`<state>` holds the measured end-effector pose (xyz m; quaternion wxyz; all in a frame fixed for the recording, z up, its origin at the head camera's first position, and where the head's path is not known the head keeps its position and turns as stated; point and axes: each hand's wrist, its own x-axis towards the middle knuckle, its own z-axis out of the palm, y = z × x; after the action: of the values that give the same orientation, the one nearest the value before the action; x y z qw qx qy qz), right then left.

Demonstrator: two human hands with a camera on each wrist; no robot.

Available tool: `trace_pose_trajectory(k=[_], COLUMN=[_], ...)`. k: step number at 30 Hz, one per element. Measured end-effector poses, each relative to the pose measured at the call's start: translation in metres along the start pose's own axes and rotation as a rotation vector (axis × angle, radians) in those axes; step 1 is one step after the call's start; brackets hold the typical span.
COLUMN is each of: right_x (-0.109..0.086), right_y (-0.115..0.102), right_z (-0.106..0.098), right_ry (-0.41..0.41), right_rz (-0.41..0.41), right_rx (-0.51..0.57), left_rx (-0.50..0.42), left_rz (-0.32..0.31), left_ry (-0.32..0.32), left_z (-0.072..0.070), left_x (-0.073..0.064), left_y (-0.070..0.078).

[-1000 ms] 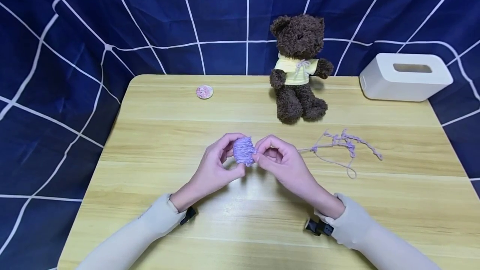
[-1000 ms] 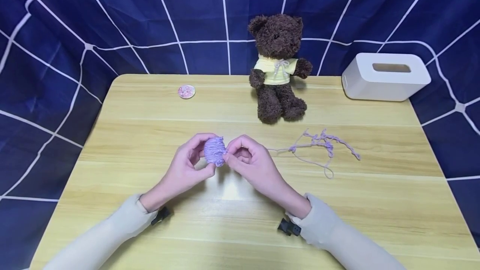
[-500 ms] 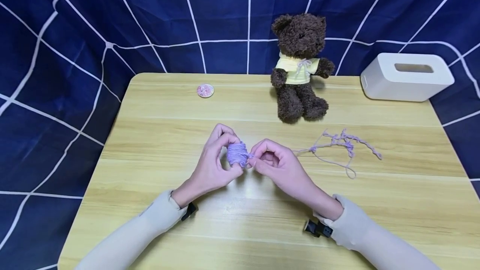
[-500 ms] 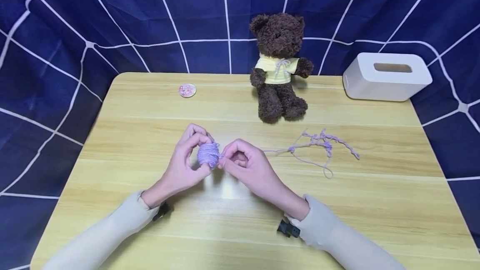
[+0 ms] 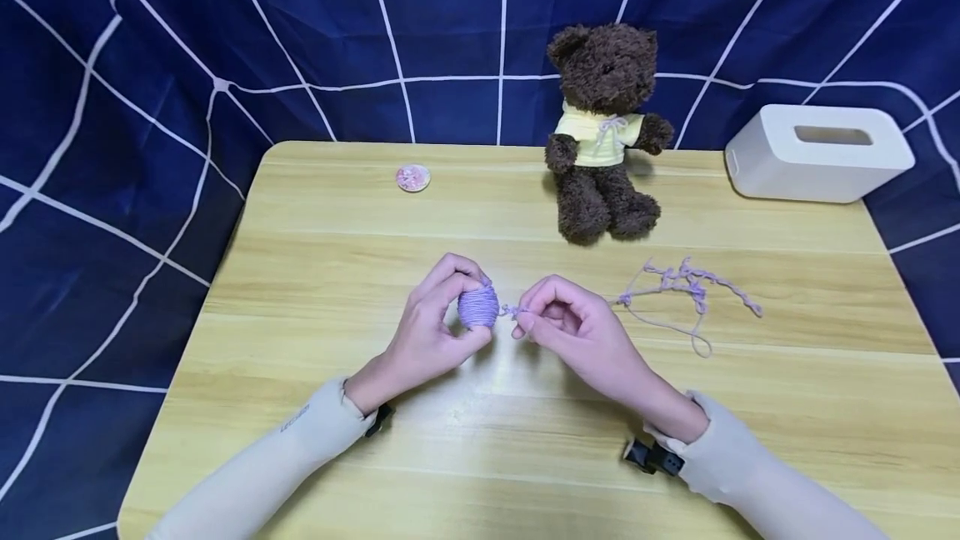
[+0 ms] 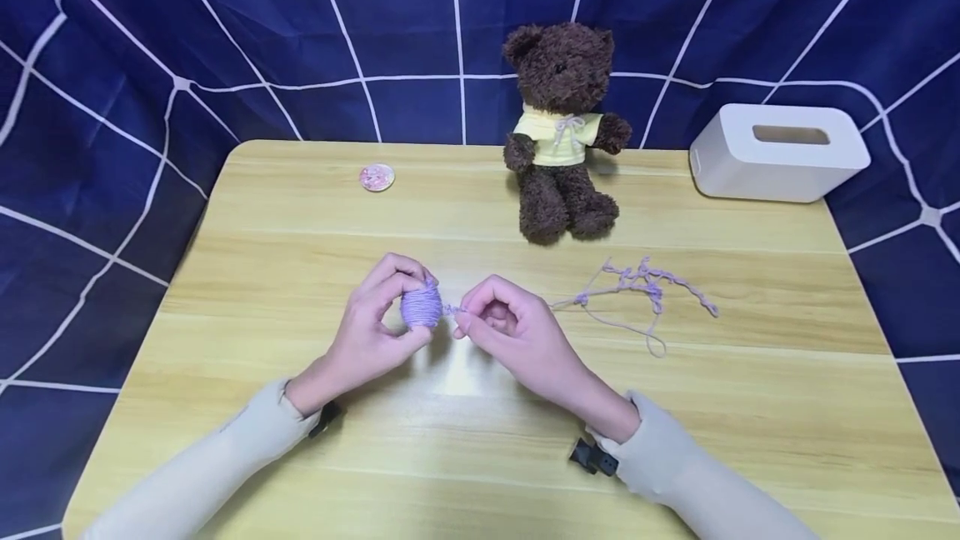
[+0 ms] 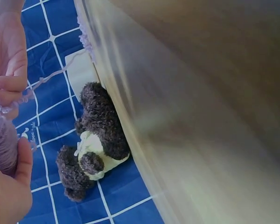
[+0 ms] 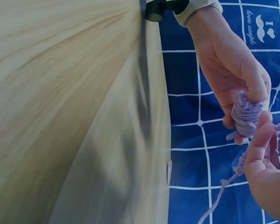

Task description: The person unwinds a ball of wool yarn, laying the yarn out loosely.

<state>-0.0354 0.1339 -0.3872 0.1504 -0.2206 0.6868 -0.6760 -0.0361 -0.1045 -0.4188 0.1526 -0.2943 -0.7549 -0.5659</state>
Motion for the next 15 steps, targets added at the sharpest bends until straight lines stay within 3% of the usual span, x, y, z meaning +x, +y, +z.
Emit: trace_pose_trajectory(k=[4,8,15], right_x=[-0.0006,-0.0002,-0.0016], right_y=[0.0019,0.0012,-0.0039], right_z=[-0.0017,-0.0028,-0.0070], right_ry=[0.005,0.008,0.040], right_rz=[-0.021,-0.036,-0.028], right_rx=[0.007,0.014,-0.016], left_rx=[0.011,0.046,0.061], left_rz=[-0.010,0.027,0.042], left_ry=[-0.042,-0.070,-0.052], left_z=[0.0000,-0.0004,-0.0014], left_x=[0.0014,0.0020,0.0021], left_y=[-0.0009,-0.0021,-0.0006])
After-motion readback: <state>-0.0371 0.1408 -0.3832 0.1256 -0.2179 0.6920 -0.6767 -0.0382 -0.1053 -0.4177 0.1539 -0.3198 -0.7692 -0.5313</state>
